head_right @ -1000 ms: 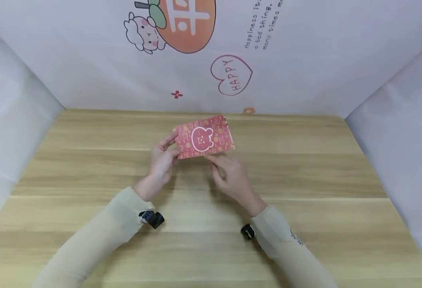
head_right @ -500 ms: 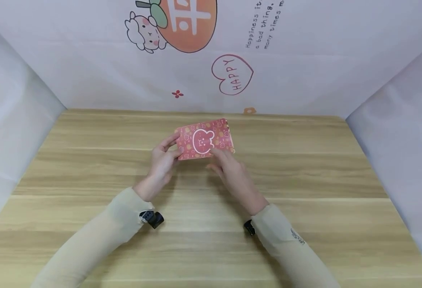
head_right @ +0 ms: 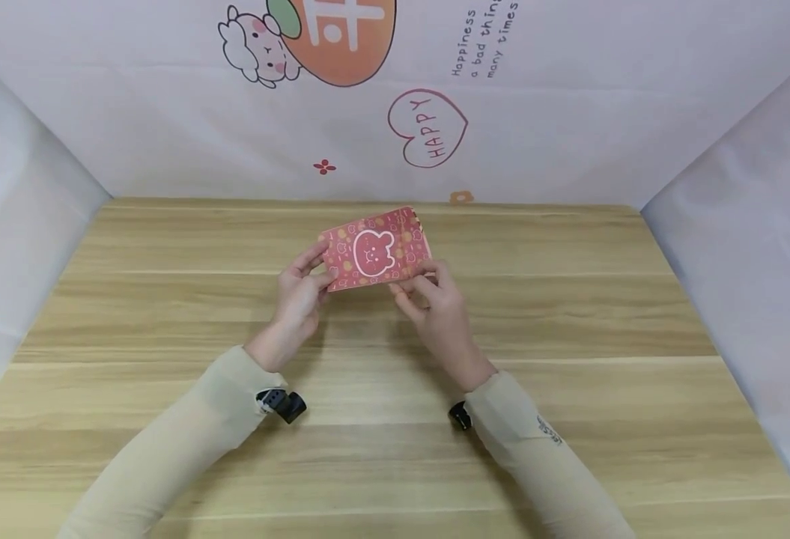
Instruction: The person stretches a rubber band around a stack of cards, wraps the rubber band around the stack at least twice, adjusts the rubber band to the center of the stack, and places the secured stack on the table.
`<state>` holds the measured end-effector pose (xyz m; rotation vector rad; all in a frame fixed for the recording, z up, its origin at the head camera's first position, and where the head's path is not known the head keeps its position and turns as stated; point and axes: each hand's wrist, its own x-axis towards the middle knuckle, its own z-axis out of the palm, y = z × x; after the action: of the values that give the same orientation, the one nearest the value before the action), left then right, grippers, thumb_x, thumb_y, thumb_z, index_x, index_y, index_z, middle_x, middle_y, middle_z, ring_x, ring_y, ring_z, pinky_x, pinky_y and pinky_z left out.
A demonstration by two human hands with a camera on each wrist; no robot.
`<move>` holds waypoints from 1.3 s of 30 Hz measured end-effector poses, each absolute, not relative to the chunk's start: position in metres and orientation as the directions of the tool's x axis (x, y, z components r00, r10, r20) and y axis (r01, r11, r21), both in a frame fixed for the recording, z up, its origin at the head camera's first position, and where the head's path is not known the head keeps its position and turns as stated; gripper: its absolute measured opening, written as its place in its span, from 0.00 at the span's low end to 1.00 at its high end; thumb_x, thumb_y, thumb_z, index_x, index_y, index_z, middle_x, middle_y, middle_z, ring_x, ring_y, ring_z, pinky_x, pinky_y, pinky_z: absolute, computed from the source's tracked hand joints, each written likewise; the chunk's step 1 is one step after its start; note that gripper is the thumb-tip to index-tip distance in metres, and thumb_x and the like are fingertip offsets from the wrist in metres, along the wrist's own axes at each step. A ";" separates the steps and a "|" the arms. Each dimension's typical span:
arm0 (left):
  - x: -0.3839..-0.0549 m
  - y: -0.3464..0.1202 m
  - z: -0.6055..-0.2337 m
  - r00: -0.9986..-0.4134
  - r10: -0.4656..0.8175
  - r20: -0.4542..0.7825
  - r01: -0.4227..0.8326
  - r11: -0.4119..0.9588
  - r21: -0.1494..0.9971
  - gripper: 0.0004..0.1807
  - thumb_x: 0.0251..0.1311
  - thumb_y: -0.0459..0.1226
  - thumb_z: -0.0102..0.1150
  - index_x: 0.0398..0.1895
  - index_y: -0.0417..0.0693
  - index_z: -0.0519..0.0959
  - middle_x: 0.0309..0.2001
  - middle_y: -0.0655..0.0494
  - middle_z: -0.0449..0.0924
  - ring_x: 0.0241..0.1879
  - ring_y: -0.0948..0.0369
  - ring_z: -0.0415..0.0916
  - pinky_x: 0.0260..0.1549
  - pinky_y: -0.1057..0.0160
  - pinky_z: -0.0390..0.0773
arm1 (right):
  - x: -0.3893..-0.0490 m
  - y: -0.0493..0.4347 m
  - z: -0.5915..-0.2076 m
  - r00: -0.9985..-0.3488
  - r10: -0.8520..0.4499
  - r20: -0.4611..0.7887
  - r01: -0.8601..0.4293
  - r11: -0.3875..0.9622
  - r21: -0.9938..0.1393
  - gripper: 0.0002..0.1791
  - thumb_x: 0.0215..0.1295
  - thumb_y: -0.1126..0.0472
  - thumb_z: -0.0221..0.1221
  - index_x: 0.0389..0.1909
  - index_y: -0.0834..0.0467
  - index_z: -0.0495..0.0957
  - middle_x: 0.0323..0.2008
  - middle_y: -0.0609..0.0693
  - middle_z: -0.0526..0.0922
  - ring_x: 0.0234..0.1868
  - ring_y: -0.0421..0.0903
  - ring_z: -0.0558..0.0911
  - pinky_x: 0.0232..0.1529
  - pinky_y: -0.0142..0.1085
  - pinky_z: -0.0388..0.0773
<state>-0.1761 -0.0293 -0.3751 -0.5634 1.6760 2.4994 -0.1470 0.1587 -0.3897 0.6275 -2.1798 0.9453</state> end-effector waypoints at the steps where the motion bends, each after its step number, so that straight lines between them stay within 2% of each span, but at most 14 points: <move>1: -0.176 -0.029 -0.375 -0.929 -0.139 -0.343 -0.264 -0.401 0.877 0.27 0.57 0.20 0.50 0.58 0.50 0.75 0.50 0.56 0.73 0.32 0.67 0.72 0.24 0.78 0.73 | -0.147 0.159 -0.390 -0.667 -0.141 0.731 -0.638 0.615 -0.464 0.10 0.48 0.73 0.67 0.18 0.69 0.75 0.36 0.64 0.74 0.32 0.51 0.79 0.36 0.22 0.78; 4: -0.177 -0.030 -0.373 -0.929 -0.146 -0.340 -0.257 -0.407 0.876 0.27 0.57 0.21 0.51 0.58 0.51 0.75 0.51 0.56 0.73 0.30 0.68 0.71 0.22 0.78 0.71 | -0.148 0.159 -0.390 -0.689 -0.100 0.718 -0.613 0.609 -0.503 0.11 0.48 0.72 0.67 0.15 0.69 0.75 0.36 0.64 0.75 0.39 0.56 0.75 0.44 0.25 0.72; 8: -0.178 -0.030 -0.372 -0.928 -0.149 -0.341 -0.255 -0.411 0.875 0.27 0.57 0.21 0.51 0.58 0.51 0.75 0.52 0.56 0.74 0.29 0.68 0.72 0.22 0.78 0.71 | -0.148 0.160 -0.393 -0.682 -0.090 0.725 -0.607 0.622 -0.494 0.11 0.48 0.70 0.67 0.14 0.70 0.77 0.35 0.64 0.75 0.41 0.58 0.69 0.41 0.30 0.63; 16: -0.177 -0.030 -0.371 -0.923 -0.139 -0.358 -0.277 -0.405 0.872 0.27 0.57 0.22 0.52 0.58 0.51 0.75 0.52 0.56 0.74 0.31 0.67 0.72 0.23 0.77 0.72 | -0.150 0.159 -0.395 -0.514 -0.052 0.856 -0.753 0.505 -0.421 0.20 0.61 0.62 0.58 0.12 0.68 0.75 0.25 0.60 0.78 0.30 0.53 0.69 0.36 0.31 0.63; 19: -0.177 -0.029 -0.371 -0.925 -0.138 -0.354 -0.274 -0.402 0.874 0.27 0.56 0.21 0.52 0.58 0.50 0.75 0.52 0.55 0.74 0.30 0.67 0.72 0.23 0.77 0.72 | -0.149 0.160 -0.396 -0.495 -0.018 0.869 -0.783 0.441 -0.437 0.19 0.60 0.64 0.56 0.11 0.68 0.73 0.21 0.60 0.78 0.28 0.48 0.72 0.36 0.25 0.66; 21: -0.177 -0.029 -0.371 -0.927 -0.135 -0.351 -0.272 -0.405 0.873 0.27 0.56 0.21 0.52 0.58 0.50 0.75 0.52 0.55 0.74 0.30 0.67 0.72 0.23 0.77 0.72 | -0.148 0.161 -0.396 -0.527 0.009 0.850 -0.781 0.390 -0.488 0.17 0.58 0.67 0.54 0.12 0.68 0.74 0.18 0.61 0.78 0.26 0.40 0.73 0.33 0.20 0.67; 22: -0.177 -0.029 -0.371 -0.928 -0.134 -0.349 -0.269 -0.407 0.873 0.27 0.56 0.21 0.52 0.58 0.50 0.75 0.52 0.56 0.74 0.30 0.67 0.72 0.23 0.77 0.72 | -0.148 0.162 -0.396 -0.555 0.030 0.831 -0.771 0.356 -0.528 0.16 0.57 0.69 0.53 0.12 0.69 0.74 0.17 0.57 0.78 0.25 0.36 0.73 0.32 0.18 0.68; 25: -0.177 -0.029 -0.372 -0.935 -0.130 -0.331 -0.253 -0.412 0.875 0.26 0.58 0.22 0.52 0.58 0.51 0.75 0.52 0.56 0.73 0.32 0.67 0.73 0.25 0.77 0.74 | -0.146 0.162 -0.392 -0.697 0.105 0.709 -0.670 0.255 -0.697 0.16 0.60 0.70 0.51 0.14 0.71 0.72 0.17 0.44 0.80 0.24 0.29 0.75 0.27 0.18 0.71; 28: -0.178 -0.030 -0.373 -0.948 -0.125 -0.292 -0.220 -0.404 0.888 0.25 0.59 0.22 0.51 0.58 0.52 0.75 0.52 0.58 0.73 0.35 0.66 0.73 0.27 0.77 0.76 | -0.145 0.162 -0.387 -0.831 0.191 0.523 -0.498 0.166 -0.851 0.20 0.66 0.67 0.50 0.14 0.71 0.69 0.19 0.34 0.79 0.22 0.31 0.76 0.24 0.21 0.73; 29: -0.178 -0.030 -0.373 -0.952 -0.123 -0.279 -0.210 -0.400 0.892 0.25 0.59 0.22 0.51 0.58 0.52 0.75 0.52 0.58 0.72 0.36 0.65 0.73 0.27 0.77 0.76 | -0.145 0.163 -0.385 -0.863 0.206 0.461 -0.435 0.159 -0.886 0.21 0.68 0.65 0.50 0.14 0.71 0.69 0.18 0.34 0.79 0.21 0.32 0.76 0.23 0.22 0.72; 34: -0.179 -0.036 -0.373 -0.968 -0.113 -0.224 -0.170 -0.362 0.917 0.25 0.60 0.22 0.49 0.58 0.51 0.74 0.51 0.59 0.72 0.38 0.65 0.74 0.28 0.76 0.79 | -0.149 0.167 -0.381 -0.936 0.213 0.280 -0.237 0.206 -0.949 0.23 0.69 0.57 0.53 0.16 0.66 0.74 0.15 0.37 0.78 0.20 0.40 0.73 0.21 0.26 0.68; 39: -0.181 -0.040 -0.374 -0.978 -0.096 -0.184 -0.146 -0.309 0.940 0.24 0.60 0.22 0.49 0.58 0.50 0.75 0.54 0.58 0.72 0.35 0.66 0.73 0.28 0.76 0.79 | -0.151 0.175 -0.376 -0.983 0.149 0.111 -0.073 0.241 -0.968 0.21 0.67 0.50 0.54 0.15 0.55 0.76 0.13 0.37 0.75 0.18 0.37 0.71 0.20 0.26 0.70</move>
<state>-0.1814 -0.0405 -0.3737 -0.3206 1.8281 2.4957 -0.1514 0.1752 -0.3764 -0.0723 -2.3263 1.8304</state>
